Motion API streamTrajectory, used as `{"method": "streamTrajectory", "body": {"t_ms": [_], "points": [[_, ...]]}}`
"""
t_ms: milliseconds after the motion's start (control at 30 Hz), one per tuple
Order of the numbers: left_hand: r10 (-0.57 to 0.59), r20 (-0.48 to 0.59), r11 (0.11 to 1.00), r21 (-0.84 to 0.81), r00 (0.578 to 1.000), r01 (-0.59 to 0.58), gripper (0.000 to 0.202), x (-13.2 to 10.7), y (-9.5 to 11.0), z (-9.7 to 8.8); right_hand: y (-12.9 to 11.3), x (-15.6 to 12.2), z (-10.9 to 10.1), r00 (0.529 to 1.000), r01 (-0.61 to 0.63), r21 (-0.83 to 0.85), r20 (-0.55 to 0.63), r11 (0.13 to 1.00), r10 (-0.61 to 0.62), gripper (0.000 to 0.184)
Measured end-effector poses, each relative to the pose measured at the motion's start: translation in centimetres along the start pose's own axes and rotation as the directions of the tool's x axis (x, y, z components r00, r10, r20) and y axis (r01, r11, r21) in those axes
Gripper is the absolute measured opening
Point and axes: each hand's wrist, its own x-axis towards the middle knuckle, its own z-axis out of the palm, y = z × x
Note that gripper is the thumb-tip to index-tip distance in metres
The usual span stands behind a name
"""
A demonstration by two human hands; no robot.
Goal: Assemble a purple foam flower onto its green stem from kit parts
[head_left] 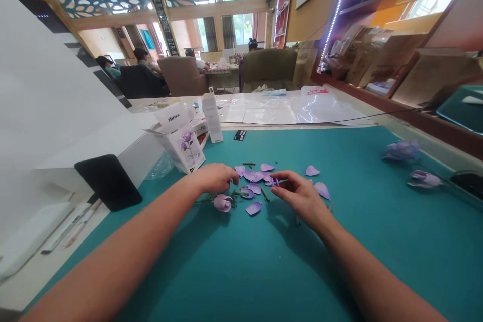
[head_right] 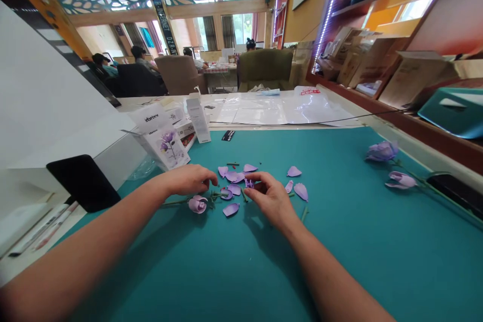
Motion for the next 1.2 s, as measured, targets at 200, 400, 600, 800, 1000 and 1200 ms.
{"method": "streamTrajectory", "body": {"t_ms": [200,400,600,800,1000,1200], "points": [[0.032,0.086,0.999,0.028,0.996,-0.035,0.049,1.0,0.2,0.2,0.3,0.0,0.2,1.0,0.026,0.009,0.004,1.0,-0.026,0.033],[0.031,0.172,0.999,0.03,0.985,-0.037,0.052,1.8,0.4,0.0,0.4,0.0,0.3,1.0,0.001,0.008,0.023,1.0,-0.001,0.035],[0.058,0.246,0.998,-0.022,0.967,-0.055,0.054,2.5,-0.1,0.2,0.8,0.1,0.6,0.999,-0.018,0.051,0.047,0.999,0.016,0.035],[0.112,0.33,0.988,-0.137,0.938,-0.069,0.051,2.8,-0.9,0.6,1.0,0.2,0.8,0.997,-0.061,0.066,0.04,0.996,0.058,0.035],[0.194,0.371,0.962,-0.252,0.908,-0.103,0.05,2.7,-1.3,0.4,1.5,0.2,1.0,0.997,-0.069,0.055,0.034,0.996,0.067,0.035],[0.236,0.379,0.949,-0.286,0.895,-0.13,0.047,3.1,-1.1,0.9,1.7,0.3,1.0,0.997,-0.073,0.063,0.033,0.995,0.071,0.033]]}}
